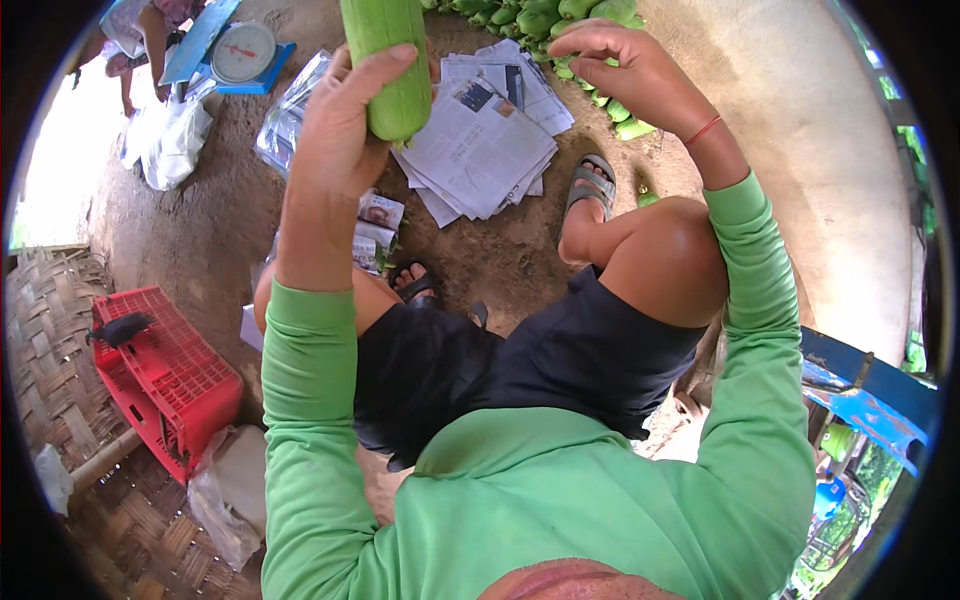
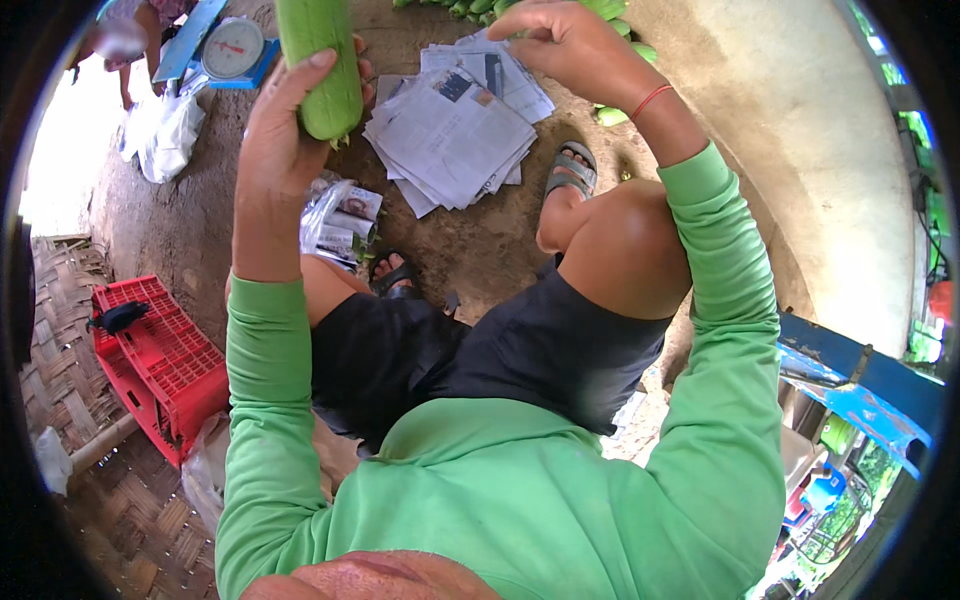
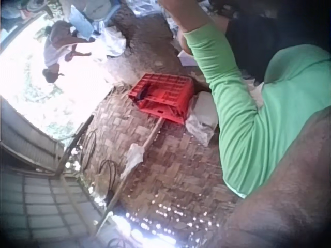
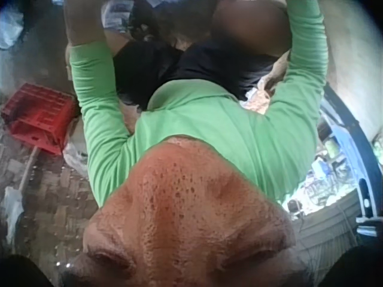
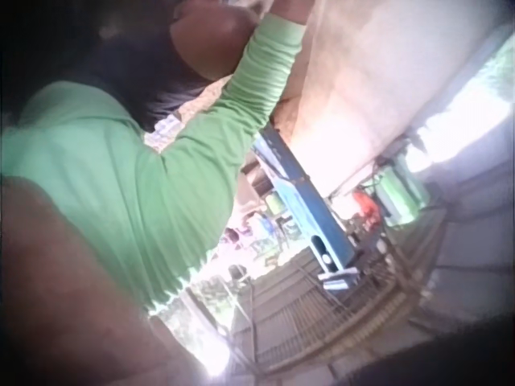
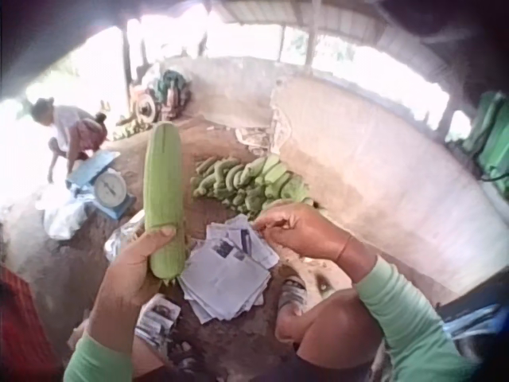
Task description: The person sits on the ground and repeatedly wraps individual green vegetables in newspaper, then places them into clear plastic bags. The person handles the vegetables and newspapers by hand, arranging the wrapped items into a pile.
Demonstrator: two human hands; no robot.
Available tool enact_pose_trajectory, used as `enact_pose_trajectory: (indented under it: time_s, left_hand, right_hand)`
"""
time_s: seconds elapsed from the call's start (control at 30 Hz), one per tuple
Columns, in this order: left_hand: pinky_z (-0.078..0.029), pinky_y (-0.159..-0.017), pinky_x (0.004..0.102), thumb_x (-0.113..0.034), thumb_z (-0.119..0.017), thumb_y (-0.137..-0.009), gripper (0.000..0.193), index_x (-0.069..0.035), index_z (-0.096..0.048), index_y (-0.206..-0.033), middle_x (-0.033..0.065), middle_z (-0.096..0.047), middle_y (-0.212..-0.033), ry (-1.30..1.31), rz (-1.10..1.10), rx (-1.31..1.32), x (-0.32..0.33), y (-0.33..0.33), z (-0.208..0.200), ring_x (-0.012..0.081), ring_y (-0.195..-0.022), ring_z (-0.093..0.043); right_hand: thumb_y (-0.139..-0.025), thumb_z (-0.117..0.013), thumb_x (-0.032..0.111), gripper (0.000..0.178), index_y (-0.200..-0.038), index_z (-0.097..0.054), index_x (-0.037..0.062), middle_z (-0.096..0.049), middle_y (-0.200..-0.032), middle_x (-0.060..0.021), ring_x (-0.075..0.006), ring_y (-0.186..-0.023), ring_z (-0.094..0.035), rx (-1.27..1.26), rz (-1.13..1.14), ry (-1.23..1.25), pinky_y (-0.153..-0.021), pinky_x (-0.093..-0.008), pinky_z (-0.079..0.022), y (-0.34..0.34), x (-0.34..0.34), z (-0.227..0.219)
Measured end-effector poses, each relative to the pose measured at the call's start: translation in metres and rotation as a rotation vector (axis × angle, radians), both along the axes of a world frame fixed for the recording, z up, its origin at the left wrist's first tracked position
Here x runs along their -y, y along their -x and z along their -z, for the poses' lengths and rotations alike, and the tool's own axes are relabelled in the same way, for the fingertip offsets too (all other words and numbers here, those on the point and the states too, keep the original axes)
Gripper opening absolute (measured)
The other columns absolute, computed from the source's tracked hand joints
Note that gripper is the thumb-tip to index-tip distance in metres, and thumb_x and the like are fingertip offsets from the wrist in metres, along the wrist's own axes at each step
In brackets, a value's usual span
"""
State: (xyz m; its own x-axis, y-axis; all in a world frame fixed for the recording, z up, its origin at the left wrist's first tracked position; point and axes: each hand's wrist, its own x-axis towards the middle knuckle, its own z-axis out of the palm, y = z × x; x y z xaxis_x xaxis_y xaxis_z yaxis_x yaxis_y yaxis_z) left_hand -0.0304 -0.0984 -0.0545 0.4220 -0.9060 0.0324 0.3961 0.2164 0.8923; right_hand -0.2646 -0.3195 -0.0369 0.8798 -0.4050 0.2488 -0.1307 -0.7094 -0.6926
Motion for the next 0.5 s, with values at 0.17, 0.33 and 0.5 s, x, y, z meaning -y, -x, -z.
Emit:
enact_pose_trajectory:
  time_s: [0.17, 0.33, 0.5]
  left_hand:
    - [-0.059, -0.078, 0.0361, -0.016, -0.074, -0.096, 0.043, 0.0, -0.06, -0.133, 0.0101, -0.069, -0.106, 0.028, -0.078, -0.088, -0.02, 0.004, -0.032, 0.0219, -0.091, -0.07]
    - [-0.058, -0.071, 0.0357, -0.013, -0.072, -0.095, 0.035, -0.004, -0.059, -0.125, 0.0075, -0.065, -0.097, 0.013, -0.157, 0.002, -0.026, -0.006, -0.03, 0.0199, -0.082, -0.066]
    - [-0.054, -0.069, 0.0297, -0.014, -0.075, -0.092, 0.043, -0.003, -0.056, -0.129, 0.0058, -0.065, -0.098, 0.11, -0.217, 0.111, -0.032, -0.008, -0.035, 0.0165, -0.083, -0.064]
  right_hand:
    - [-0.104, -0.069, 0.027, 0.025, -0.112, -0.075, 0.0039, -0.072, -0.091, 0.0, -0.0082, -0.081, -0.065, -0.364, 0.177, -0.198, -0.072, -0.0264, -0.054, -0.001, -0.013, -0.015]
    - [-0.102, -0.069, 0.025, 0.024, -0.111, -0.072, 0.0029, -0.073, -0.086, -0.0094, -0.0211, -0.077, -0.069, -0.435, -0.039, 0.234, -0.072, -0.0341, -0.055, 0.001, -0.019, 0.011]
    - [-0.1, -0.067, 0.022, 0.02, -0.108, -0.071, 0.0045, -0.074, -0.093, -0.0152, -0.0329, -0.082, -0.07, -0.503, -0.089, 0.47, -0.077, -0.0403, -0.055, 0.002, -0.017, 0.012]
